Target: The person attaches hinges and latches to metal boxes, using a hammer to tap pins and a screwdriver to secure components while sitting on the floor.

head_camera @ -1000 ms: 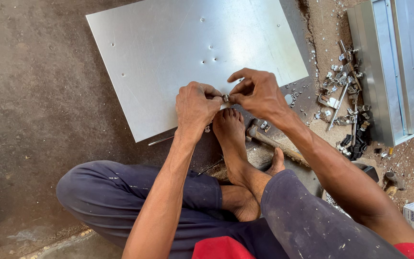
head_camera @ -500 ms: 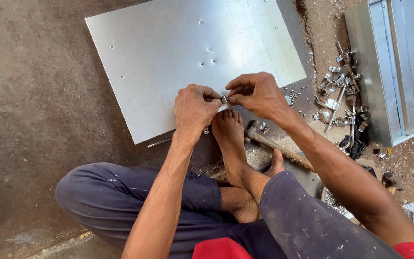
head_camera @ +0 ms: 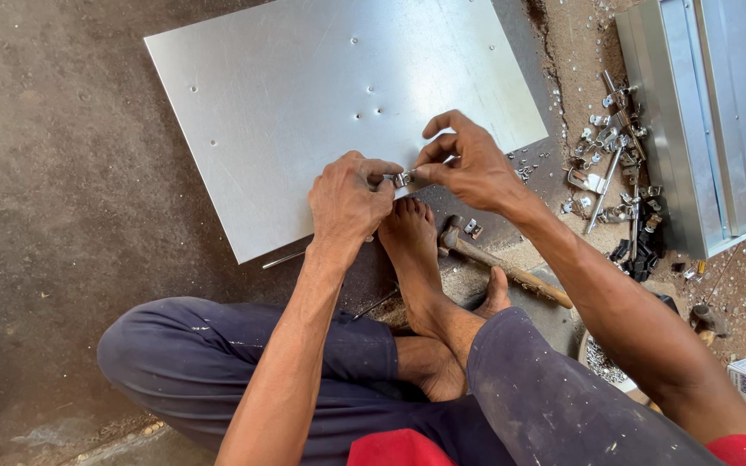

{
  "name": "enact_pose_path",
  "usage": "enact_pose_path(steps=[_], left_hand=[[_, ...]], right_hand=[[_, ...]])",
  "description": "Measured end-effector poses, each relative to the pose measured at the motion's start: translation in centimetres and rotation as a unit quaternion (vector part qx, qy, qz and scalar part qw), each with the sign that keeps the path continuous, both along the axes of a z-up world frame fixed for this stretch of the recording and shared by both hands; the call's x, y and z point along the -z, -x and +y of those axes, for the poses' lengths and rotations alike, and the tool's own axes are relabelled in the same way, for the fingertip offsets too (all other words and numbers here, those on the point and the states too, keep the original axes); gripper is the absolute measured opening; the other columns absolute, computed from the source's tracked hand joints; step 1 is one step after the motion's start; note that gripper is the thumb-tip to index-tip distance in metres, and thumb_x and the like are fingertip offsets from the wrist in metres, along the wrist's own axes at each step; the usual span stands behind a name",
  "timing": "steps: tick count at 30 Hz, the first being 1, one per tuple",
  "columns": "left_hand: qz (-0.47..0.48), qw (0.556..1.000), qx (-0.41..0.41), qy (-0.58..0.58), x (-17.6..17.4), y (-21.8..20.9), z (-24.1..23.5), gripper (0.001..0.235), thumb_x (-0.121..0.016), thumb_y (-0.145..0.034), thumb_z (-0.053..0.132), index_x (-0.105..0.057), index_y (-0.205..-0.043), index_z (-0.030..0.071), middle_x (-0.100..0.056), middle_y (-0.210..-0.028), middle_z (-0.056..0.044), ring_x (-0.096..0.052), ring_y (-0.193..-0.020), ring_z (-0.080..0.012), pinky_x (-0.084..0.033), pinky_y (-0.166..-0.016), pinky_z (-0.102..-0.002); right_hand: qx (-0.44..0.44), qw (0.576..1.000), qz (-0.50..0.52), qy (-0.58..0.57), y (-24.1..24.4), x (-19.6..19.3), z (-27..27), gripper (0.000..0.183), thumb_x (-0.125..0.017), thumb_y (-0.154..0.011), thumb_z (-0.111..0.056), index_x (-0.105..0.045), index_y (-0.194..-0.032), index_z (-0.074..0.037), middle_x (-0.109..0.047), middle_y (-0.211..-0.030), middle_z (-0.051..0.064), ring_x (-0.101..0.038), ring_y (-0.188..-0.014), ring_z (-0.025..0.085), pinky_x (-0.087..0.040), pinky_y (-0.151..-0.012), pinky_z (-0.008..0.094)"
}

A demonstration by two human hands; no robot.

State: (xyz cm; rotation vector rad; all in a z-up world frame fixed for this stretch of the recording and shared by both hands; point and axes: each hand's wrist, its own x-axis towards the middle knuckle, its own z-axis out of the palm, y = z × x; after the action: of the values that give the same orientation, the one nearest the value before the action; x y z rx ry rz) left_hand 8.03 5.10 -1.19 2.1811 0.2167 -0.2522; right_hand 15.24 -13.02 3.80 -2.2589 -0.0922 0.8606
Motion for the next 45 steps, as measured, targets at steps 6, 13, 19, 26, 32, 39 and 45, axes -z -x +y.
enact_pose_path(steps=[6,13,19,26,32,39,45], left_hand=[[0.006,1.0,-0.019,0.024,0.2,0.1,0.1,0.018,-0.073,-0.08,0.02,-0.083,-0.095,0.019,-0.069,-0.08,0.002,-0.067,-0.064,-0.0123,-0.054,-0.056,-0.03],[0.021,0.999,-0.043,0.011,-0.5,0.0,-0.2,0.014,-0.075,-0.08,0.023,-0.084,-0.091,0.019,-0.069,-0.076,0.0,-0.067,-0.063,-0.0135,-0.053,-0.054,-0.032],[0.001,0.998,-0.047,0.03,-0.7,0.3,-0.1,0.016,-0.075,-0.078,0.02,-0.084,-0.091,0.017,-0.069,-0.076,0.001,-0.067,-0.062,-0.0145,-0.054,-0.055,-0.033],[0.038,0.997,-0.052,0.03,-0.8,-0.2,-0.1,0.015,-0.074,-0.077,0.018,-0.084,-0.088,0.016,-0.071,-0.076,-0.001,-0.068,-0.063,-0.0158,-0.054,-0.056,-0.034],[0.062,0.992,-0.06,0.094,-0.3,-0.4,0.3,0.016,-0.077,-0.076,0.015,-0.083,-0.09,0.012,-0.077,-0.079,-0.005,-0.07,-0.06,-0.0154,-0.055,-0.053,-0.029],[0.031,0.974,-0.137,0.175,-1.4,1.8,0.9,0.025,-0.075,-0.084,0.016,-0.078,-0.106,0.004,-0.077,-0.074,-0.006,-0.07,-0.057,-0.0112,-0.057,-0.052,-0.026],[0.205,0.698,-0.404,0.554,-2.0,10.0,1.8,0.028,-0.07,-0.089,0.024,-0.069,-0.103,-0.001,-0.075,-0.083,-0.013,-0.072,-0.073,-0.0201,-0.061,-0.07,-0.036]], right_hand=[[-0.036,0.998,-0.044,-0.035,0.8,0.6,-0.4,0.046,-0.072,-0.088,-0.008,-0.046,-0.126,-0.006,-0.078,-0.097,0.011,-0.076,-0.09,0.021,-0.063,-0.081,0.034],[-0.077,0.994,-0.071,-0.041,0.6,1.3,-0.4,0.047,-0.071,-0.09,-0.01,-0.042,-0.127,-0.005,-0.078,-0.093,0.01,-0.078,-0.088,0.022,-0.064,-0.082,0.035],[-0.072,0.996,-0.048,0.012,0.3,1.2,0.0,0.048,-0.073,-0.089,-0.011,-0.047,-0.129,-0.005,-0.079,-0.097,0.011,-0.077,-0.091,0.022,-0.061,-0.085,0.038],[-0.042,0.995,-0.084,0.028,0.6,1.6,-0.4,0.043,-0.077,-0.089,-0.012,-0.064,-0.13,-0.011,-0.08,-0.101,0.008,-0.08,-0.088,0.021,-0.066,-0.076,0.032],[-0.236,0.903,-0.358,-0.038,4.6,3.1,-2.0,0.057,-0.067,-0.099,-0.003,-0.043,-0.151,0.002,-0.076,-0.111,0.016,-0.074,-0.083,0.026,-0.062,-0.067,0.032],[-0.355,0.818,-0.44,0.107,7.0,2.3,-1.3,0.067,-0.059,-0.088,-0.007,-0.038,-0.151,0.001,-0.064,-0.128,0.022,-0.064,-0.113,0.031,-0.057,-0.097,0.039],[-0.396,0.752,-0.513,0.122,6.2,3.7,-1.3,0.061,-0.067,-0.088,-0.024,-0.051,-0.142,-0.001,-0.063,-0.116,0.016,-0.061,-0.097,0.025,-0.052,-0.088,0.039]])
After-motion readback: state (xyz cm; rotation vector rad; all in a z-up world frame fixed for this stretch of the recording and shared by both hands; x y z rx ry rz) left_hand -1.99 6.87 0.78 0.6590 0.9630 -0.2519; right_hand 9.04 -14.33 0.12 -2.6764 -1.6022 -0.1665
